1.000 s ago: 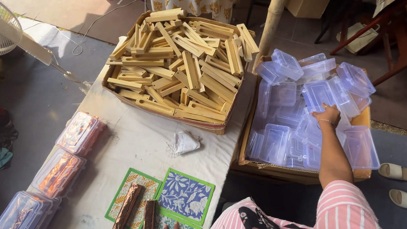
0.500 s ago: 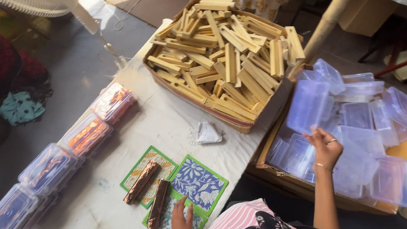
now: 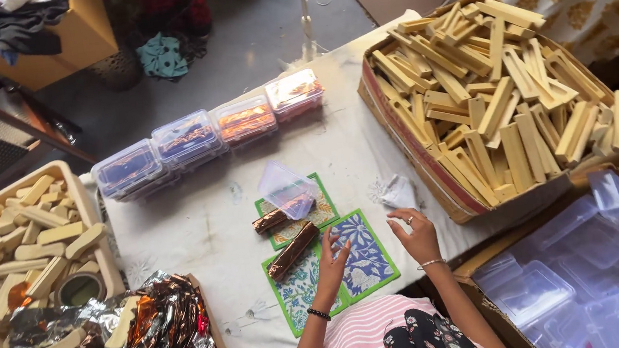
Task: The person picks up rectangular wooden sticks, wraps them individually in foil, and places the wrapped items into clear plastic containers.
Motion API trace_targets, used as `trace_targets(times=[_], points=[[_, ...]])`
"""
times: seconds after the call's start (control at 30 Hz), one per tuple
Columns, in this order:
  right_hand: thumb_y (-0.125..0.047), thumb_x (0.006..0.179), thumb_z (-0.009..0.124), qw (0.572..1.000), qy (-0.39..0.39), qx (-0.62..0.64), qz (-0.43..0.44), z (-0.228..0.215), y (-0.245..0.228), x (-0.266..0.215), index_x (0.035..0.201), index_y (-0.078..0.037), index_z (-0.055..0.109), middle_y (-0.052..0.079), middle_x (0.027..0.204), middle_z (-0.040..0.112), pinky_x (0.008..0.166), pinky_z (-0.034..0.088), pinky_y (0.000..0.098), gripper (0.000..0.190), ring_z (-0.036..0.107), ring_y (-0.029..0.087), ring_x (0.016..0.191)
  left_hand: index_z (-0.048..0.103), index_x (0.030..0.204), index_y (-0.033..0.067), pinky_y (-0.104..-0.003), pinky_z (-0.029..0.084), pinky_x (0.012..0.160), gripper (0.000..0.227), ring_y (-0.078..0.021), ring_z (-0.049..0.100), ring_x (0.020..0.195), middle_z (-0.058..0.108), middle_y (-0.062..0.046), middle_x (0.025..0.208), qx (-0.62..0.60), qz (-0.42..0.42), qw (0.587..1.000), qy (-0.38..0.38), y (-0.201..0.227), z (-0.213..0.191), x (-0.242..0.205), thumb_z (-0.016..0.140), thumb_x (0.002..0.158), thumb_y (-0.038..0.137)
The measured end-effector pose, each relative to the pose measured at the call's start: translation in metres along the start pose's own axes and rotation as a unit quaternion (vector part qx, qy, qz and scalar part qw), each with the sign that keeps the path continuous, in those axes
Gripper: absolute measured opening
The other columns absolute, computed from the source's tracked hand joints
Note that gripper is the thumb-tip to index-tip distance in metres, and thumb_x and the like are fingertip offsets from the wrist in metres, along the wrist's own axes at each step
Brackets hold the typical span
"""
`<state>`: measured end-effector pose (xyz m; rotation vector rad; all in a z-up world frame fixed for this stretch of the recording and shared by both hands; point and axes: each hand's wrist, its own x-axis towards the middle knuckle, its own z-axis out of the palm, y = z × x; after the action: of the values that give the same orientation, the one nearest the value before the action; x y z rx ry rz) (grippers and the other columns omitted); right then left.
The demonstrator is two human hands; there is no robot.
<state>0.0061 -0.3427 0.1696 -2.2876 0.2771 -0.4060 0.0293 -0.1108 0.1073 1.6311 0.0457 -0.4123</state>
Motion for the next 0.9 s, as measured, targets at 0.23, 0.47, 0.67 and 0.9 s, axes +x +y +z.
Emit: trace_targets(times=[0.23,0.47,0.67,0.9], points=[[-0.068,0.070,0.079,0.953,-0.264,-0.104,-0.107,0.171,-0.066,0.101,0.160,-0.033,0.025,0.014,0.170,0.008,0.112,0.033,0.0627,0.110,0.020,0.044,0.152,0.064,0.133,0.0089,-0.030,0.053,0.090,0.043,-0.0166,0.069,0.105,0.074,-0.010,0.120,0.025,-0.054,0.998,0.023,-0.067,-0.050,-0.023,0.061,0.100,0.037],[-0.075,0.069,0.079,0.892,-0.363,-0.235,-0.136,0.322,-0.103,0.156,0.158,-0.054,0.018,0.008,0.172,-0.011,0.108,0.026,0.0779,0.110,0.002,0.054,0.154,0.064,0.131,0.0088,-0.030,0.054,0.089,0.043,-0.0184,0.068,0.103,0.071,-0.009,0.119,0.042,-0.084,0.992,0.079,-0.063,-0.063,-0.116,0.061,0.100,0.038],[-0.054,0.064,0.087,0.886,-0.370,-0.262,-0.102,0.314,-0.118,0.161,0.156,-0.060,0.025,0.007,0.176,-0.004,0.110,0.041,0.0656,0.111,0.031,0.053,0.146,0.065,0.132,0.0083,-0.026,0.048,0.094,0.044,-0.0113,0.062,0.106,0.072,-0.001,0.116,-0.128,-0.161,0.964,0.168,-0.106,-0.086,-0.155,0.060,0.102,0.040],[-0.047,0.055,0.095,0.897,-0.410,0.077,-0.147,0.219,-0.082,0.143,0.145,-0.029,0.058,0.019,0.154,0.041,0.115,0.046,0.0495,0.099,0.048,0.041,0.140,0.044,0.151,0.0101,-0.035,0.046,0.103,0.072,-0.0200,0.057,0.121,0.062,-0.012,0.132,-0.160,-0.094,0.971,0.154,-0.075,-0.105,-0.103,0.067,0.096,0.049]])
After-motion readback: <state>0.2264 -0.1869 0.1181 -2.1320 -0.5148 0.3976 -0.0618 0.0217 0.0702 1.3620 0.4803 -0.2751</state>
